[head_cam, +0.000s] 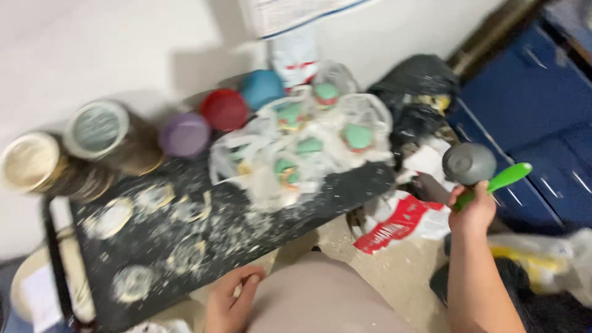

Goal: The person mixes a white powder with water in a small bowl using a green spoon. They then use a metal clamp to hold a green and red object on the table and apply the mixed compound onto it with the spoon.

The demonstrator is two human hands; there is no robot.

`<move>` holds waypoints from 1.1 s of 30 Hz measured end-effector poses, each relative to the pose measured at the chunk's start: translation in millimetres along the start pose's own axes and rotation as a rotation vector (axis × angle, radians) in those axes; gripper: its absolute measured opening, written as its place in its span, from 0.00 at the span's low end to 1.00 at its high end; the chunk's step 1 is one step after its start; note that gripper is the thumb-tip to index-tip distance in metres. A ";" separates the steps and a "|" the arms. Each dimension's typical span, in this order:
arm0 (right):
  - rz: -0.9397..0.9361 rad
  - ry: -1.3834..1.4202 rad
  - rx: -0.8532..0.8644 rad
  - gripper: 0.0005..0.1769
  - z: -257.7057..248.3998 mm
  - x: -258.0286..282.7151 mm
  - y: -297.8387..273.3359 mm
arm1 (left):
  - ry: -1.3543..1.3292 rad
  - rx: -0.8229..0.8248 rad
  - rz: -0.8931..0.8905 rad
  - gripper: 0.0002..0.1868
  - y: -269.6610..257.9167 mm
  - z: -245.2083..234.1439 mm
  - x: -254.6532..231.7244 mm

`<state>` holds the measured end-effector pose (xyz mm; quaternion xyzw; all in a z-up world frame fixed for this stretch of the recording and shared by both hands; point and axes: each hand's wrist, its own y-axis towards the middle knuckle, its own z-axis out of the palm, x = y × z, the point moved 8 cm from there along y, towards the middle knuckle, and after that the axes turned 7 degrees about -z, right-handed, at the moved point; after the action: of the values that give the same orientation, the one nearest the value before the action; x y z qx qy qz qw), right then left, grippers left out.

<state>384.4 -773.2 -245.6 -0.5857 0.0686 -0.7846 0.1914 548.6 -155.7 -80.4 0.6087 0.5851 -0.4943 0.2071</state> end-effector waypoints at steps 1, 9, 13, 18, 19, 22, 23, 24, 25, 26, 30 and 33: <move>-0.162 -0.161 0.184 0.15 41.0 22.6 -46.5 | -0.021 0.049 -0.049 0.12 -0.3 -1.7 6.7; -0.537 -1.164 1.349 0.18 206.2 -80.4 -317.6 | -0.060 0.133 0.047 0.11 -5.8 -57.2 6.4; -0.656 -1.315 1.517 0.18 240.8 -138.1 -383.4 | -0.093 0.143 0.045 0.12 -4.8 -94.1 20.2; -0.652 -1.455 1.433 0.20 235.7 -176.5 -375.9 | -0.078 0.061 0.128 0.11 8.3 -127.3 53.3; -0.627 -1.536 1.427 0.23 231.8 -181.4 -369.3 | -0.099 0.048 0.164 0.10 13.7 -132.7 57.4; -0.539 -1.708 1.298 0.31 238.4 -145.1 -380.1 | -0.031 -0.029 0.163 0.09 45.9 -162.2 80.4; -0.465 -1.792 1.139 0.38 237.9 -120.5 -382.1 | 0.059 -0.064 0.134 0.10 60.4 -173.6 89.6; -0.473 -1.790 1.155 0.38 236.3 -114.8 -382.6 | 0.058 -0.078 0.128 0.10 79.0 -195.9 88.2; -0.467 -1.635 0.994 0.34 232.4 -97.0 -374.5 | 0.072 -0.248 0.089 0.16 96.3 -227.8 88.8; -0.457 -1.479 0.837 0.31 225.7 -79.0 -365.2 | 0.087 -0.417 0.049 0.23 111.5 -258.4 89.0; -0.623 -1.404 0.787 0.34 201.6 -77.8 -338.4 | 0.250 -0.782 0.350 0.39 168.8 -350.3 55.5; -0.657 -1.380 0.762 0.28 194.8 -69.9 -352.5 | 0.150 -0.528 -0.042 0.41 221.9 -366.6 76.3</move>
<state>507.9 -400.6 -131.8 -0.8184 -0.5052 -0.2374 0.1368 870.6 136.6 -61.2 0.5560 0.7200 -0.2823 0.3043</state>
